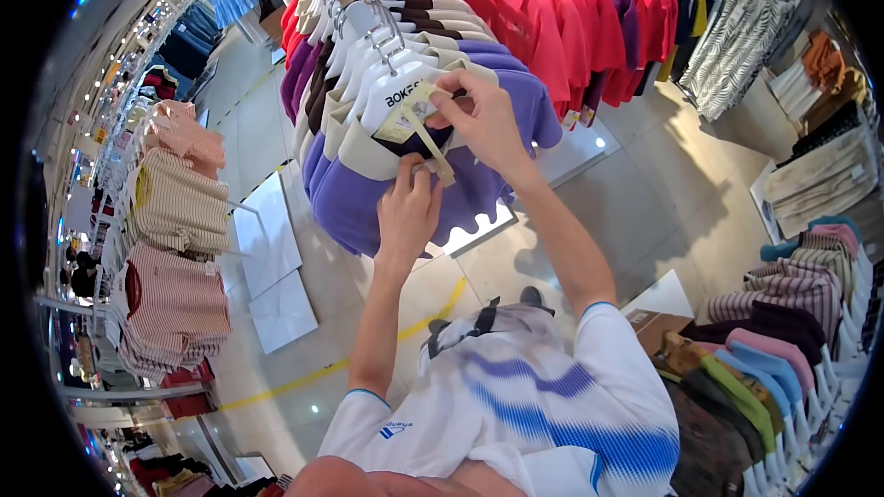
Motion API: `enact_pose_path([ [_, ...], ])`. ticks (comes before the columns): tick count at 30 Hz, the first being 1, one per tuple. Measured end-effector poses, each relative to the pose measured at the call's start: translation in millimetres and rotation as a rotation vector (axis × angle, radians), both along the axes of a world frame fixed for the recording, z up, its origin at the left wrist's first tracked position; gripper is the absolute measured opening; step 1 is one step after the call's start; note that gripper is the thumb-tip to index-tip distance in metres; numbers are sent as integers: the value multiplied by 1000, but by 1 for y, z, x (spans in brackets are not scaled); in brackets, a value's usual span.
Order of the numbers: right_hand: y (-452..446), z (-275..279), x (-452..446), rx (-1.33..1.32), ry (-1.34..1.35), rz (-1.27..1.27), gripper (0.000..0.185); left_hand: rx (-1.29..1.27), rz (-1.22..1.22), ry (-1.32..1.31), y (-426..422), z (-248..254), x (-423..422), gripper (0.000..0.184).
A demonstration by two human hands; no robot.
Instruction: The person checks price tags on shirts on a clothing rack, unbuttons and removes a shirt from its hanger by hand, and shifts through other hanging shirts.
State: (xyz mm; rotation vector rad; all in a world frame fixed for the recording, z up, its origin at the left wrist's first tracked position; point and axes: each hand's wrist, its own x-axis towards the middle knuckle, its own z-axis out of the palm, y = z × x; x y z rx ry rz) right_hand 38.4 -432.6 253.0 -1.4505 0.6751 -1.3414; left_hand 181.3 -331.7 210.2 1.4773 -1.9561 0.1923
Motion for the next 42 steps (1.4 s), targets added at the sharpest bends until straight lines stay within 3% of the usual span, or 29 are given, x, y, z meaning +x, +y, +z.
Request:
enact_pose_path([
  [10, 28, -21, -3, -170, 408, -9, 20, -14, 66, -2, 0, -2, -3, 20],
  [12, 35, -33, -7, -284, 341, -252, 23, -13, 52, -24, 2, -3, -2, 18],
  [15, 46, -68, -19, -99, 401, -243, 26, -23, 64, -19, 2, -4, -1, 18],
  [16, 46, -76, -14, -231, 427, -263, 28, -24, 72, -9, 2, -5, -1, 18],
  [19, 51, -82, -9, -180, 626, -95, 30, 26, 54, -4, 3, -7, 0, 20],
  [21, 47, -81, -7, -167, 593, -53, 27, 16, 41, 0, 4, -6, 1, 25],
  [23, 48, -68, -8, 76, 459, 2, 22, 22, 38, 9, 6, -2, 2, 25],
  [30, 43, 2, -19, 187, 273, 198, 17, 8, 41, -35, 11, -2, 4, 26],
  [34, 19, 0, 10, 95, -32, 275, 18, 6, 25, -43, 12, -3, 4, 21],
  [42, 19, -6, 23, -65, -43, 111, 13, -8, 65, -49, 18, -5, 5, 15],
])
